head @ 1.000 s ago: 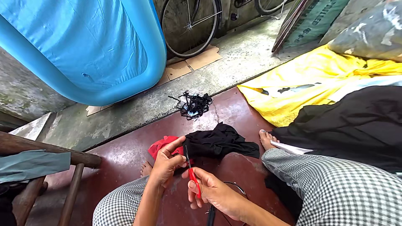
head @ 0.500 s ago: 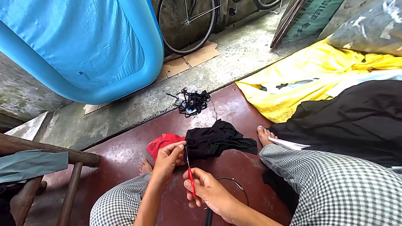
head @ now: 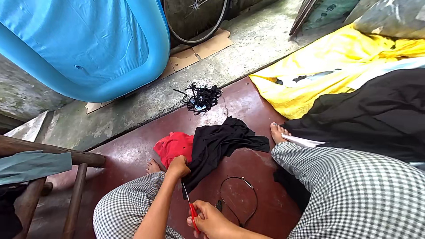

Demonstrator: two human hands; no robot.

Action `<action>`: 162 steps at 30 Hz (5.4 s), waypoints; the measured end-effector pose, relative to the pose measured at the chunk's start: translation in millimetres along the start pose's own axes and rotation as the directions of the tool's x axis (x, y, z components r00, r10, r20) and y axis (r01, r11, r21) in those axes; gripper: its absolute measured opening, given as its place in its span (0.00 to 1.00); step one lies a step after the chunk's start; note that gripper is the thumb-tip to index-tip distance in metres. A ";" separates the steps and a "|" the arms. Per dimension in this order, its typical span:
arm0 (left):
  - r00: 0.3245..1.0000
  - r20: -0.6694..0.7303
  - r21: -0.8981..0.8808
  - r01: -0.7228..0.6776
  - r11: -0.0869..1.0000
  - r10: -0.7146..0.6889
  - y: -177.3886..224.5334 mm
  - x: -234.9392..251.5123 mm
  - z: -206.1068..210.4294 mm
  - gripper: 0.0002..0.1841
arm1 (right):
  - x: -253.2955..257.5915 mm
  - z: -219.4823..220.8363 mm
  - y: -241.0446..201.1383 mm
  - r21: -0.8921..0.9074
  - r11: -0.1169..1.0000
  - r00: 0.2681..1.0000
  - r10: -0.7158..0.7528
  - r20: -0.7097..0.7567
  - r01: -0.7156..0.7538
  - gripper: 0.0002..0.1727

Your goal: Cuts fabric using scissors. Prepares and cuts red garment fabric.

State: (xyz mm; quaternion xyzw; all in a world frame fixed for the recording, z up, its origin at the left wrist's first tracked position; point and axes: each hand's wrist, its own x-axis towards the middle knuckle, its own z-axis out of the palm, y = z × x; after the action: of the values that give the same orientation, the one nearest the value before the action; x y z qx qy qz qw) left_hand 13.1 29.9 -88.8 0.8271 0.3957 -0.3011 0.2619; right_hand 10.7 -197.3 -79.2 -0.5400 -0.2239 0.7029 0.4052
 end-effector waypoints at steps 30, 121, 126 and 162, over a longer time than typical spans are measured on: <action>0.833 -0.479 -0.759 -0.551 0.347 0.276 0.0 -110.1 -79.0 0.66 | -15.2 -21.5 -49.4 -0.141 0.877 0.869 -0.476 -0.137 0.459 0.20; 0.778 -0.571 -0.693 -0.628 0.355 0.261 14.6 -121.9 -64.4 0.57 | -16.1 -85.9 -98.4 -0.150 0.901 0.909 -0.385 0.160 0.408 0.26; 0.777 -0.569 -0.696 -0.630 0.345 0.271 14.6 -124.0 -66.1 0.57 | -16.9 -83.5 -100.7 -0.082 0.901 0.897 -0.409 0.167 0.426 0.20; 0.773 -0.522 -0.713 -0.627 0.312 0.360 19.8 -123.0 -57.3 0.60 | -17.5 -90.3 -107.6 -0.036 0.906 0.884 -0.404 0.234 0.423 0.23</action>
State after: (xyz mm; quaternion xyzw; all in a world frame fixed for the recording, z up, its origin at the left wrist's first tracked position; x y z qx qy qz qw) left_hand -16.4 -3.6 40.9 0.6928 0.2459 0.1485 0.6614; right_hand 132.5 -161.1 -16.8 -0.4151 -0.4073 0.6458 0.4947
